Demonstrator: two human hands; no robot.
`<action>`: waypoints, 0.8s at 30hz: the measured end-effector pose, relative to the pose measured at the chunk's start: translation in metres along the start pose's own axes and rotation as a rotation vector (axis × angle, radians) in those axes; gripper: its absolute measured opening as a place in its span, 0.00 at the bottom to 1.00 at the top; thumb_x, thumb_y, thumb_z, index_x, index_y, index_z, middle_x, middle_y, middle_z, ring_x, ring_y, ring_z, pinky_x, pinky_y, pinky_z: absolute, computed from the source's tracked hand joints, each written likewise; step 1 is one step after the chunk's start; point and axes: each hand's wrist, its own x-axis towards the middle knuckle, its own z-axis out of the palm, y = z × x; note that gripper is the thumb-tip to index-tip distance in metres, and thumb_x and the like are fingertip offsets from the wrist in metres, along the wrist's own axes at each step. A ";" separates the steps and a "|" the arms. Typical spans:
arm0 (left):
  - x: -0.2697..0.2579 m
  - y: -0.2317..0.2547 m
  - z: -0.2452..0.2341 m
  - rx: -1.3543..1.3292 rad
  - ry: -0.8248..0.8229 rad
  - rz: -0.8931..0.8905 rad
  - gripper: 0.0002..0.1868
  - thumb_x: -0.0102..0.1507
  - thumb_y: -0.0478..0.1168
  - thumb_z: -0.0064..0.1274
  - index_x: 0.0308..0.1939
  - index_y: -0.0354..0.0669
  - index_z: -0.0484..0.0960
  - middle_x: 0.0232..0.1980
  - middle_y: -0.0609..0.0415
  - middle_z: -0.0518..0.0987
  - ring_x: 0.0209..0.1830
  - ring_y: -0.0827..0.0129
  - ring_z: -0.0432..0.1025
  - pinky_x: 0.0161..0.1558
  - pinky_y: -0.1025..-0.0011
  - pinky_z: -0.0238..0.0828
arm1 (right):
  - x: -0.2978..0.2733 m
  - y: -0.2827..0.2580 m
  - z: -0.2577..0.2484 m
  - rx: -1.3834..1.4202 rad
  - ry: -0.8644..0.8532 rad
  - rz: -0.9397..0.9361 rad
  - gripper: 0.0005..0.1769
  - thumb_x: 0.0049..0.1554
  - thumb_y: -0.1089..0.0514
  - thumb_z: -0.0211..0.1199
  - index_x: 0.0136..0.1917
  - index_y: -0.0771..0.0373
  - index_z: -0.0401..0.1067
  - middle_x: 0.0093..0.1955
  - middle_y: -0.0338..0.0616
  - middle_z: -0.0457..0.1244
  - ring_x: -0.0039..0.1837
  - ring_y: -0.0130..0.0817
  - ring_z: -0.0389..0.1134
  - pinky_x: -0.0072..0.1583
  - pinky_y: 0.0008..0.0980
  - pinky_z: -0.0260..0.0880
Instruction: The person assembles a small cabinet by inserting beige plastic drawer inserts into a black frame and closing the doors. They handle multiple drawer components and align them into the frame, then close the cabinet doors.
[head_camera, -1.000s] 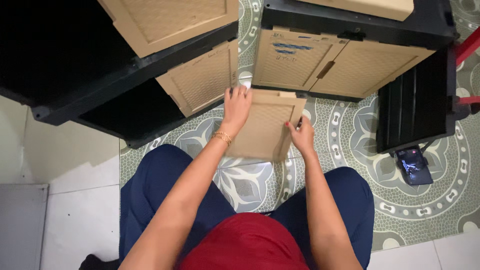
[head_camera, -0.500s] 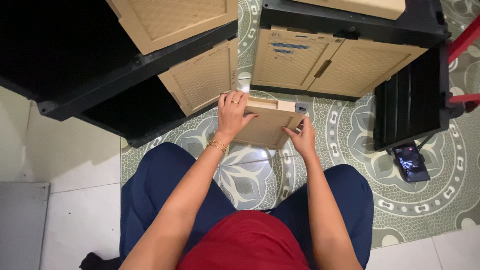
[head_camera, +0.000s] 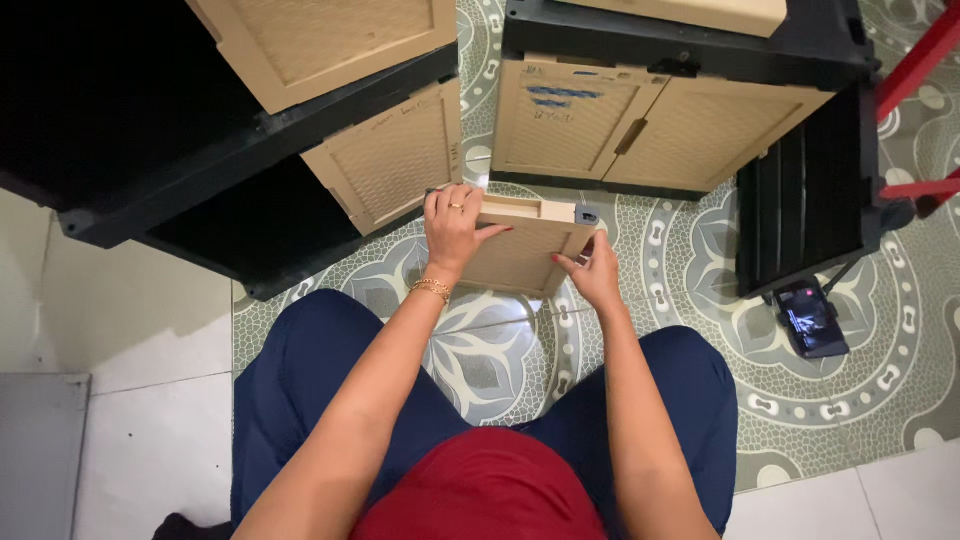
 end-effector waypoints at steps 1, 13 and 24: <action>0.000 0.001 0.000 0.006 -0.003 -0.005 0.38 0.48 0.64 0.69 0.52 0.41 0.81 0.52 0.53 0.77 0.56 0.58 0.69 0.60 0.57 0.61 | 0.000 0.000 -0.001 0.008 -0.011 0.000 0.28 0.48 0.62 0.77 0.54 0.68 0.62 0.53 0.55 0.69 0.57 0.42 0.74 0.57 0.38 0.78; -0.001 0.002 0.001 0.022 -0.013 -0.006 0.38 0.47 0.63 0.69 0.51 0.41 0.80 0.52 0.53 0.77 0.58 0.59 0.69 0.61 0.57 0.61 | -0.001 -0.005 -0.006 -0.022 -0.040 -0.007 0.29 0.48 0.61 0.78 0.54 0.68 0.61 0.53 0.56 0.70 0.57 0.43 0.74 0.57 0.39 0.78; 0.000 0.003 0.003 0.042 -0.024 -0.028 0.39 0.47 0.64 0.70 0.51 0.41 0.80 0.51 0.54 0.77 0.57 0.59 0.69 0.62 0.56 0.60 | 0.003 -0.002 -0.006 0.015 -0.065 0.011 0.30 0.48 0.61 0.77 0.56 0.67 0.60 0.55 0.56 0.69 0.58 0.42 0.74 0.57 0.39 0.78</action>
